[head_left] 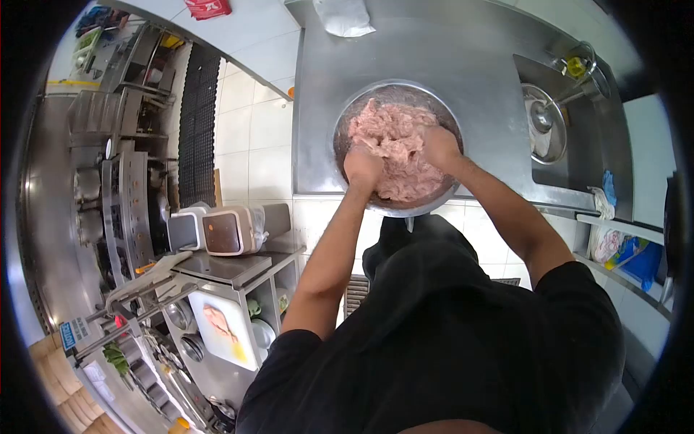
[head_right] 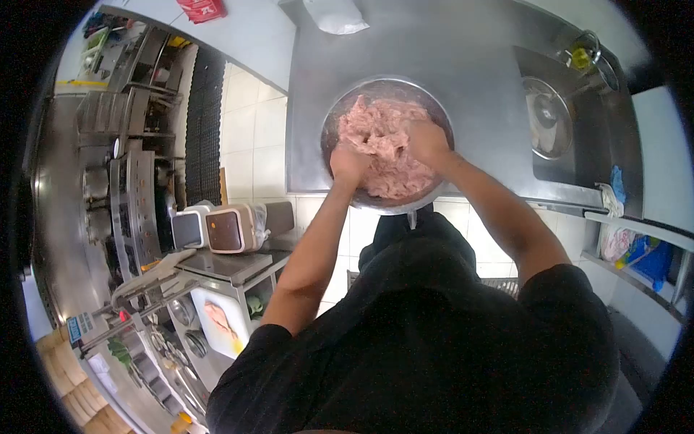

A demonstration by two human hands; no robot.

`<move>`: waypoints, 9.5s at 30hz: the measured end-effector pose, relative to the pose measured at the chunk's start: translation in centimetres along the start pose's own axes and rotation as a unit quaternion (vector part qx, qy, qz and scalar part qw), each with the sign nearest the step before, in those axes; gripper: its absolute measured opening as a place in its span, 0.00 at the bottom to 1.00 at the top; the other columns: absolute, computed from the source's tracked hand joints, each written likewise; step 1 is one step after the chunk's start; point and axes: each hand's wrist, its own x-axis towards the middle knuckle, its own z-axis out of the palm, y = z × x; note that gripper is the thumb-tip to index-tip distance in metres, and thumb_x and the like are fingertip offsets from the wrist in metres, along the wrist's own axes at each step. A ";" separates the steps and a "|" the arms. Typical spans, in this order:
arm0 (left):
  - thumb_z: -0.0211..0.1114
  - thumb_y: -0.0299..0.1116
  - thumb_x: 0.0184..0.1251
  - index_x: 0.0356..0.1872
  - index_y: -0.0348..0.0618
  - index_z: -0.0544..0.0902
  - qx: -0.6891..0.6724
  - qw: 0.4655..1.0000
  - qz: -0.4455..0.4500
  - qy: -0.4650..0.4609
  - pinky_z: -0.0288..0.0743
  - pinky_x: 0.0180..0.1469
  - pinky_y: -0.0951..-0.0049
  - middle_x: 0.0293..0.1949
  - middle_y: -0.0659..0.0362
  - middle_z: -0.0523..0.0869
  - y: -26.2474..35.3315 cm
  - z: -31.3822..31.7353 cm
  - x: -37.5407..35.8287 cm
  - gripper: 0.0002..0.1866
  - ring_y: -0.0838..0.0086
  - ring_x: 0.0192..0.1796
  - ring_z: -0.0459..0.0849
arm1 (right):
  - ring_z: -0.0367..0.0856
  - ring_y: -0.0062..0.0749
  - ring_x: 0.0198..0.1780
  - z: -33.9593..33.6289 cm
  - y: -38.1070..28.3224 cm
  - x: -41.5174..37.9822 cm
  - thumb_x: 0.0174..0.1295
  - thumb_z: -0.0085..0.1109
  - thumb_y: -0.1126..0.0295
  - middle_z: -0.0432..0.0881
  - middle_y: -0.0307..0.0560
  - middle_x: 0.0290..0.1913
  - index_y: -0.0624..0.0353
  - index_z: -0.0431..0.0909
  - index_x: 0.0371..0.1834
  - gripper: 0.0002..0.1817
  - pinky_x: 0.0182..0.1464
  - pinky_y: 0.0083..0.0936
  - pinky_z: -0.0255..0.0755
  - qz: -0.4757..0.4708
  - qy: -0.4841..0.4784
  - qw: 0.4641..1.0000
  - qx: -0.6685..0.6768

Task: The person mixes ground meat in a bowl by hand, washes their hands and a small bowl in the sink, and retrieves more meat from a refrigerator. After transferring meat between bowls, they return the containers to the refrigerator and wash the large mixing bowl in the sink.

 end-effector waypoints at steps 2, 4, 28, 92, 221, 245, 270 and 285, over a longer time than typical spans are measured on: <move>0.72 0.38 0.55 0.56 0.40 0.82 -0.290 0.956 0.038 -0.004 0.81 0.53 0.62 0.55 0.48 0.86 -4.6 3.6 2.7 0.26 0.57 0.54 0.86 | 0.73 0.61 0.64 3.2 3.9 2.0 0.58 0.65 0.63 0.77 0.69 0.60 0.61 0.77 0.59 0.25 0.67 0.45 0.67 -0.032 0.105 0.993 0.047; 0.74 0.40 0.57 0.64 0.38 0.76 -0.496 0.868 0.004 -0.026 0.79 0.54 0.64 0.57 0.49 0.83 -2.9 2.5 2.4 0.34 0.62 0.57 0.82 | 0.72 0.56 0.67 3.0 2.8 4.0 0.57 0.65 0.65 0.75 0.67 0.62 0.63 0.75 0.62 0.28 0.68 0.42 0.67 0.029 0.035 0.995 0.092; 0.70 0.44 0.65 0.55 0.33 0.81 -0.349 0.925 0.100 0.109 0.79 0.45 0.61 0.44 0.47 0.88 0.2 1.7 3.7 0.25 0.52 0.43 0.86 | 0.71 0.47 0.69 1.5 0.7 6.9 0.60 0.68 0.68 0.76 0.54 0.64 0.62 0.71 0.68 0.32 0.77 0.39 0.54 -0.027 -0.059 0.974 0.218; 0.57 0.29 0.75 0.60 0.29 0.74 -0.227 0.954 0.134 0.140 0.73 0.59 0.64 0.55 0.48 0.82 1.4 -0.7 2.8 0.18 0.61 0.56 0.80 | 0.84 0.56 0.51 -2.0 -3.6 6.8 0.58 0.58 0.72 0.84 0.66 0.47 0.70 0.84 0.42 0.13 0.54 0.44 0.76 -0.002 -0.124 0.989 0.082; 0.58 0.34 0.64 0.50 0.36 0.85 0.277 0.935 0.210 -0.065 0.77 0.60 0.55 0.51 0.40 0.85 2.6 -0.5 1.6 0.18 0.49 0.55 0.84 | 0.69 0.51 0.71 -11.3 0.8 1.9 0.60 0.61 0.69 0.70 0.51 0.72 0.42 0.73 0.69 0.30 0.72 0.45 0.64 -0.369 -0.016 0.926 0.076; 0.34 0.76 0.70 0.79 0.35 0.50 -0.660 0.750 -0.004 0.042 0.42 0.80 0.53 0.81 0.45 0.49 9.3 -6.2 -5.0 0.54 0.52 0.81 0.49 | 0.63 0.50 0.76 -10.9 0.7 4.7 0.71 0.49 0.39 0.69 0.56 0.73 0.56 0.66 0.75 0.38 0.75 0.48 0.56 -0.199 -0.115 0.936 0.267; 0.30 0.62 0.80 0.70 0.36 0.72 -0.273 0.953 -0.054 0.118 0.67 0.69 0.58 0.64 0.41 0.79 -0.4 1.8 -0.5 0.40 0.45 0.66 0.75 | 0.78 0.54 0.64 -16.4 -5.2 1.9 0.71 0.51 0.39 0.65 0.61 0.74 0.46 0.54 0.81 0.41 0.64 0.47 0.74 -0.017 -0.366 0.794 0.484; 0.44 0.58 0.81 0.70 0.31 0.69 -0.542 0.815 -0.108 0.174 0.66 0.70 0.61 0.66 0.46 0.76 3.2 0.9 -6.8 0.36 0.58 0.66 0.75 | 0.78 0.53 0.61 -4.5 3.0 -0.3 0.61 0.63 0.55 0.78 0.63 0.61 0.54 0.65 0.74 0.38 0.63 0.42 0.71 -0.026 -0.122 0.979 0.160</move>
